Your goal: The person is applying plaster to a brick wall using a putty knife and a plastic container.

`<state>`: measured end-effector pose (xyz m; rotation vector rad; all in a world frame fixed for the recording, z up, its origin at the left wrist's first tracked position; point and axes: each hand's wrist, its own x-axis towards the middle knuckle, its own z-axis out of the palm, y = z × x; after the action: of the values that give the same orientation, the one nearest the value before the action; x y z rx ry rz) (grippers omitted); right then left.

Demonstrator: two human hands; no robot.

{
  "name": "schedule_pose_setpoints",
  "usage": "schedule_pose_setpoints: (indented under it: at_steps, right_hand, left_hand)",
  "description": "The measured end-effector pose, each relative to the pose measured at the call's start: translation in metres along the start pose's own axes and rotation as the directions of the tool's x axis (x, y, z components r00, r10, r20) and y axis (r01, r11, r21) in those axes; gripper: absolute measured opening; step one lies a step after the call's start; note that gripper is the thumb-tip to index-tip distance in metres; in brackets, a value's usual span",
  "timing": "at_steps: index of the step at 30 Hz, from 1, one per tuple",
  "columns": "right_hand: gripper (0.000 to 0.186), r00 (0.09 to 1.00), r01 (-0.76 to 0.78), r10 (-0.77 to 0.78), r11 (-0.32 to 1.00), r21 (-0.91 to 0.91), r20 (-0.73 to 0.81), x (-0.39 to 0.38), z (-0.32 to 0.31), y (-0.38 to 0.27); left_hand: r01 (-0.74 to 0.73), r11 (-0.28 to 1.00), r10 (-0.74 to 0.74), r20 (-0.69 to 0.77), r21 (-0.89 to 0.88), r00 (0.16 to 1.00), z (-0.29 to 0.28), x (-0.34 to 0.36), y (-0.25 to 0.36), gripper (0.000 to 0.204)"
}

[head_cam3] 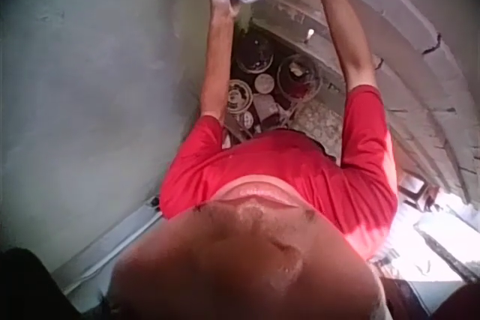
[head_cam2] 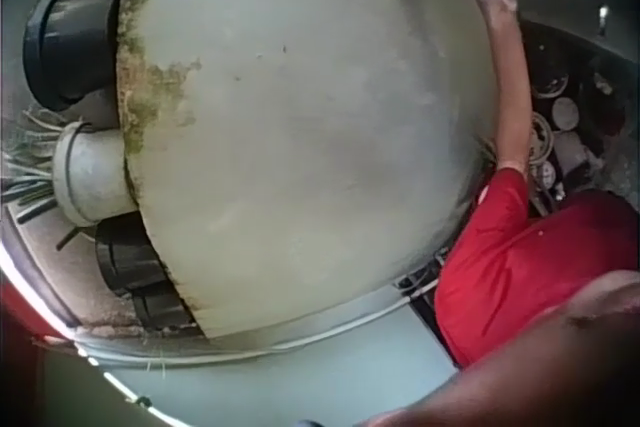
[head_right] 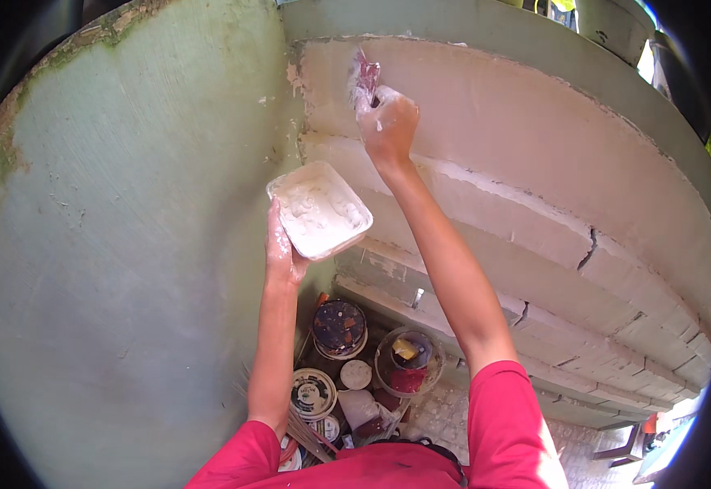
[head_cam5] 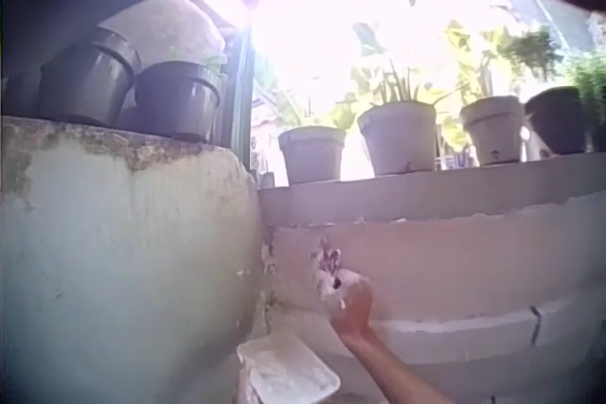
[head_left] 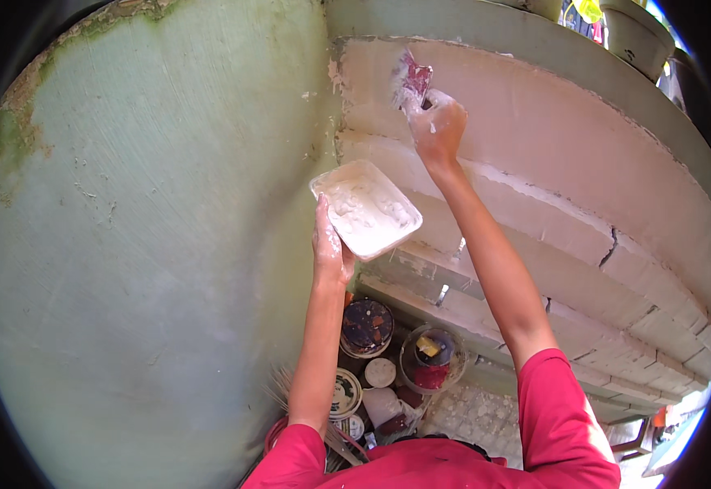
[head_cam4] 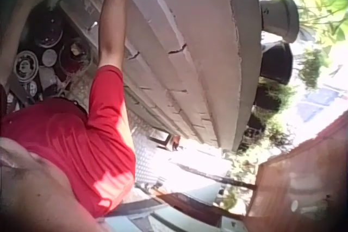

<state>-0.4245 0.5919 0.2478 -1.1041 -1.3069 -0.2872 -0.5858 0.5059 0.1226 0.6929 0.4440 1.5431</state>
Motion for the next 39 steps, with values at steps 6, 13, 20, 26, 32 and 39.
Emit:
schedule_pose_setpoints:
  at_steps: [6,13,20,26,32,39]
  right_hand:
    - [0.024,0.989,0.145,-0.146,0.986,0.082,-0.002,0.001,0.053,-0.01]
    - [0.026,0.985,0.158,-0.163,0.984,-0.086,-0.056,0.004,0.029,-0.001]
    - [0.025,0.99,0.14,-0.137,0.987,0.076,-0.04,0.001,0.032,-0.022]
    - [0.025,0.977,0.16,-0.17,0.983,-0.086,-0.127,0.014,0.024,0.019]
    - [0.024,0.99,-0.005,0.014,0.998,0.06,-0.141,-0.01,-0.011,-0.003]
    - [0.025,0.982,0.126,-0.13,0.991,-0.04,-0.137,0.019,0.034,0.003]
  left_hand:
    - [-0.001,1.0,0.001,0.005,0.002,1.0,-0.011,-0.019,-0.008,0.061]
    - [0.028,0.999,-0.028,-0.044,0.019,0.999,-0.02,-0.044,-0.003,0.061]
    - [0.021,0.999,-0.021,-0.009,0.029,1.0,-0.008,-0.057,-0.005,0.061]
    - [0.055,0.998,-0.055,-0.006,-0.01,0.998,-0.012,-0.067,-0.012,0.062]
    - [0.065,0.998,-0.065,-0.019,-0.009,0.998,-0.021,-0.083,-0.01,0.062]
    - [0.065,0.998,-0.065,-0.047,-0.009,0.997,-0.018,-0.098,-0.014,0.06]
